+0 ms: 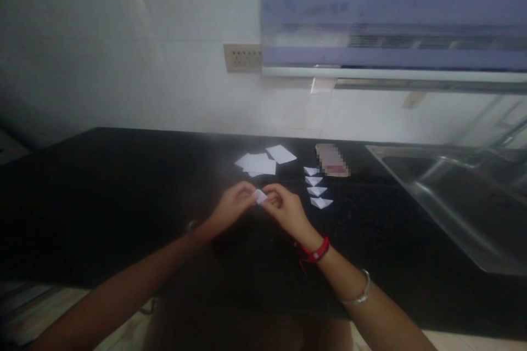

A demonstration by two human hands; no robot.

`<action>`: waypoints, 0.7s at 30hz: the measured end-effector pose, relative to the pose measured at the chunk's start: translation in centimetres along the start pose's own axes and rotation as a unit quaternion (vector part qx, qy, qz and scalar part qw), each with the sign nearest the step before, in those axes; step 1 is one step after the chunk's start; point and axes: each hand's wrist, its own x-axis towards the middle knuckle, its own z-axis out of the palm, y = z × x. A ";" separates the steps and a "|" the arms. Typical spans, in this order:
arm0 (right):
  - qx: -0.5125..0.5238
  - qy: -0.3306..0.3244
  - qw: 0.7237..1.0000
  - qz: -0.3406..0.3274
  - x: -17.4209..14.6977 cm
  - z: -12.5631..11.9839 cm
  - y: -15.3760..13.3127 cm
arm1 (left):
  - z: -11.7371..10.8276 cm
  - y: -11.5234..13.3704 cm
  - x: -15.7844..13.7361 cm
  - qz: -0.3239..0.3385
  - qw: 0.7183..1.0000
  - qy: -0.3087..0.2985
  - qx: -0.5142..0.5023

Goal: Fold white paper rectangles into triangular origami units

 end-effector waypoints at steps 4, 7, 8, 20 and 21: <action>0.007 0.011 1.000 -0.005 -0.2 0.1 -0.2 | 0.1 -0.2 0.0 -0.019 1.000 -0.002 -0.022; 0.006 0.012 1.000 -0.006 -0.2 0.2 0.0 | 0.2 -0.4 0.0 -0.030 0.999 -0.008 -0.044; 0.007 0.016 1.000 -0.008 -0.2 0.2 0.1 | 0.2 -0.4 0.0 -0.032 0.998 -0.010 -0.050; 0.004 0.001 1.000 -0.025 -0.3 -0.1 -0.3 | -0.1 0.0 0.2 -0.046 0.997 -0.065 -0.014; 0.007 -0.008 1.000 -0.024 -0.3 -0.1 -0.3 | -0.2 0.0 0.2 -0.037 0.998 -0.058 0.001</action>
